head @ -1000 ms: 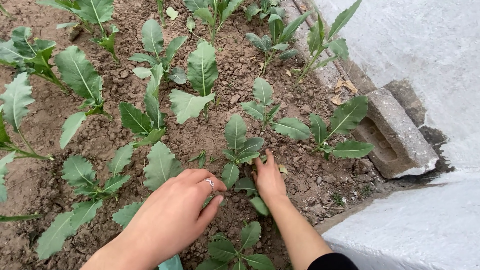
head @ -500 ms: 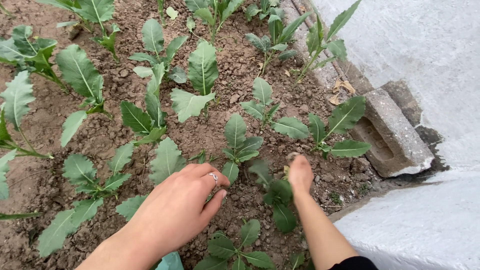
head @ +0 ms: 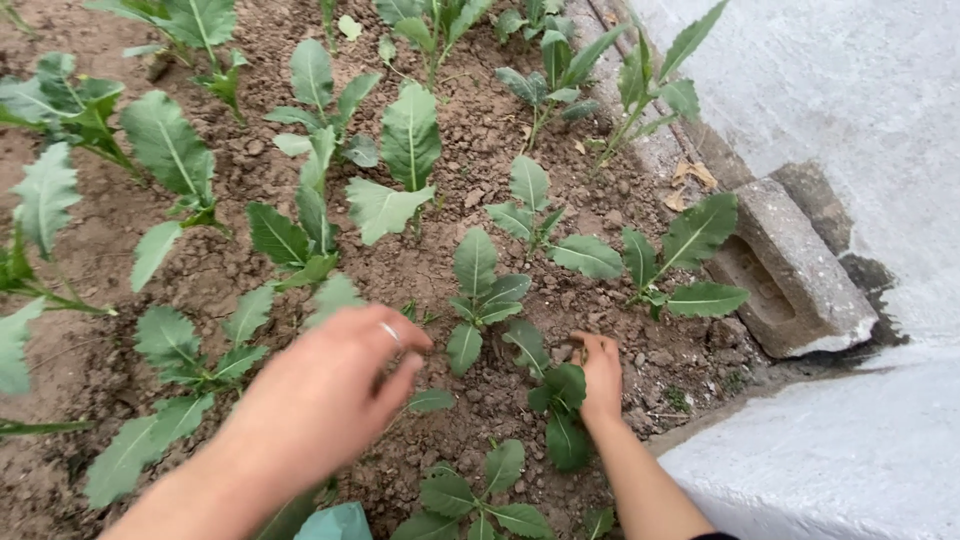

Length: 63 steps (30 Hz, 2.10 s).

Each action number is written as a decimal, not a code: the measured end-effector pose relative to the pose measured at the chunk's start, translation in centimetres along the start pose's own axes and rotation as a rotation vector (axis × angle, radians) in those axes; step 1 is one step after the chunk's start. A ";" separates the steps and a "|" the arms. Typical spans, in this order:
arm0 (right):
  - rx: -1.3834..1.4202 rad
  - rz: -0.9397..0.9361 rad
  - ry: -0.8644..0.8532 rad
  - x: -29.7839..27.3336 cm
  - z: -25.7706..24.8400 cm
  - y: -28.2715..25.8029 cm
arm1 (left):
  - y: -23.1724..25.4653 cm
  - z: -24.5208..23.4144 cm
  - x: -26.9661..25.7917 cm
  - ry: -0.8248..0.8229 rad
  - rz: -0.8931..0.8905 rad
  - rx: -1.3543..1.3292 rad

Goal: Picking vegetable leaves from a garden and placing them into a plastic bag.

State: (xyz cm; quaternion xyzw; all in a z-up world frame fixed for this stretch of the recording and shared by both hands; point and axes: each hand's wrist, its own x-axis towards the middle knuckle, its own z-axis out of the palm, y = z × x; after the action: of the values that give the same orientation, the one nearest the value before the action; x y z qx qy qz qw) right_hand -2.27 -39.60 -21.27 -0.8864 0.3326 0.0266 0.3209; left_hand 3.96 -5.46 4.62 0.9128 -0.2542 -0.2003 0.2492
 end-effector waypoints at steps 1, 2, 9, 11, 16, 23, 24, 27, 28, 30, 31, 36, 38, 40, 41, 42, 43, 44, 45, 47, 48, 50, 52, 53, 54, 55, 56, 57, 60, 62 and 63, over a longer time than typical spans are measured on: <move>0.002 -0.006 -0.004 -0.2 0.3 1.0 | -0.3 -1.0 -0.2 0.004 -0.005 0.002; -0.102 -0.113 0.004 -0.3 0.7 1.8 | -0.7 -2.0 -0.4 0.050 -0.083 -0.009; -0.159 0.008 0.000 -0.7 -0.5 1.0 | -2.0 -6.2 -5.6 0.159 -0.500 -0.149; -0.093 -0.044 0.119 4.0 1.5 5.9 | -3.8 -5.8 -8.1 0.161 -0.629 -0.192; 0.321 -0.169 0.262 4.8 -0.3 -2.7 | -7.8 -4.5 -14.5 0.179 -0.988 -0.340; 1.022 -0.034 -0.122 -11.2 -10.1 -28.0 | -11.0 1.8 -21.3 0.065 -0.454 -0.390; 1.145 -0.085 -0.183 -13.5 -11.0 -30.2 | -10.8 2.6 -21.5 -0.160 -0.497 -0.331; 1.331 -0.296 -0.459 -19.8 -10.6 -33.6 | -10.1 3.9 -21.3 -0.455 -0.480 -0.070; 1.329 -0.299 -0.461 -22.5 -9.7 -34.3 | -9.4 3.5 -21.1 -0.452 -0.480 -0.073; 0.730 -0.773 -0.350 -27.7 -8.0 -35.4 | -8.0 2.9 -20.7 -0.413 -0.597 0.020; 0.726 -0.773 -0.354 -29.5 -6.9 -34.7 | -9.7 4.2 -21.3 -0.413 -0.598 0.015; 0.428 -0.985 -0.883 -34.0 -1.7 -29.3 | -11.9 5.2 -22.5 -0.079 -0.555 -0.225; 0.180 -1.027 -0.932 -33.7 1.8 -26.3 | -13.2 6.2 -22.5 -0.099 -0.513 -0.189; -0.071 -1.061 -0.972 -33.7 4.3 -24.0 | -13.6 6.9 -22.3 -0.120 -0.472 -0.153; -0.250 -1.094 -0.927 -33.7 5.0 -23.3 | -13.3 7.2 -22.1 -0.125 -0.416 -0.157; -0.430 -1.121 -0.875 -33.7 5.8 -22.5 | -12.9 7.4 -21.8 -0.130 -0.358 -0.161; -0.430 -1.121 -0.877 -33.6 7.5 -21.0 | -12.2 7.4 -21.6 -0.130 -0.359 -0.162; -0.551 -1.226 -0.602 -33.4 9.3 -19.5 | -11.6 7.4 -21.4 -0.112 -0.307 -0.177; -0.661 -1.318 -0.319 -33.2 11.0 -18.0 | -10.9 7.3 -21.1 -0.094 -0.255 -0.191; -0.745 -1.236 -0.415 -32.8 12.6 -18.4 | -10.5 7.0 -20.6 -0.156 -0.242 -0.169; -0.828 -1.149 -0.516 -32.6 13.4 -18.4 | -10.2 7.1 -20.4 -0.221 -0.231 -0.152; -0.896 -0.951 -0.671 -31.3 16.4 -17.0 | -9.2 6.5 -20.1 -0.228 -0.216 -0.207; -0.951 -0.745 -0.819 -30.5 17.8 -15.8 | -8.9 6.2 -20.0 -0.234 -0.199 -0.260; -0.991 -0.775 -0.803 -30.5 17.6 -15.3 | -9.1 6.3 -20.1 -0.266 -0.136 -0.280; -1.031 -0.805 -0.787 -30.5 17.5 -14.8 | -9.2 6.4 -20.2 -0.296 -0.074 -0.301; -1.031 -0.803 -0.786 -30.5 17.4 -14.3 | -9.1 5.6 -20.4 -0.298 -0.073 -0.300; -1.090 -0.854 -0.761 -30.6 17.3 -13.9 | -9.0 4.7 -20.6 -0.270 -0.125 -0.339; -1.150 -0.904 -0.733 -30.6 17.3 -13.5 | -9.0 3.8 -20.9 -0.242 -0.176 -0.377; -0.865 -0.844 -0.855 -32.9 16.5 -12.5 | -6.0 -5.5 -20.2 -0.075 -0.856 -0.268; -0.978 -0.877 -1.073 -34.3 7.9 -21.1 | -9.3 -5.6 -19.7 -0.037 -0.945 -0.233; -1.089 -0.903 -1.292 -34.8 2.5 -24.3 | -11.0 -5.6 -19.5 0.003 -1.030 -0.197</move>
State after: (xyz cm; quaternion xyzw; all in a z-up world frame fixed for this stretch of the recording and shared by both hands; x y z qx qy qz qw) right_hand -14.12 -4.28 -0.78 -0.7726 -0.3400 0.5351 -0.0340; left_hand -4.65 15.69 7.64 0.8919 0.2481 -0.3187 0.2035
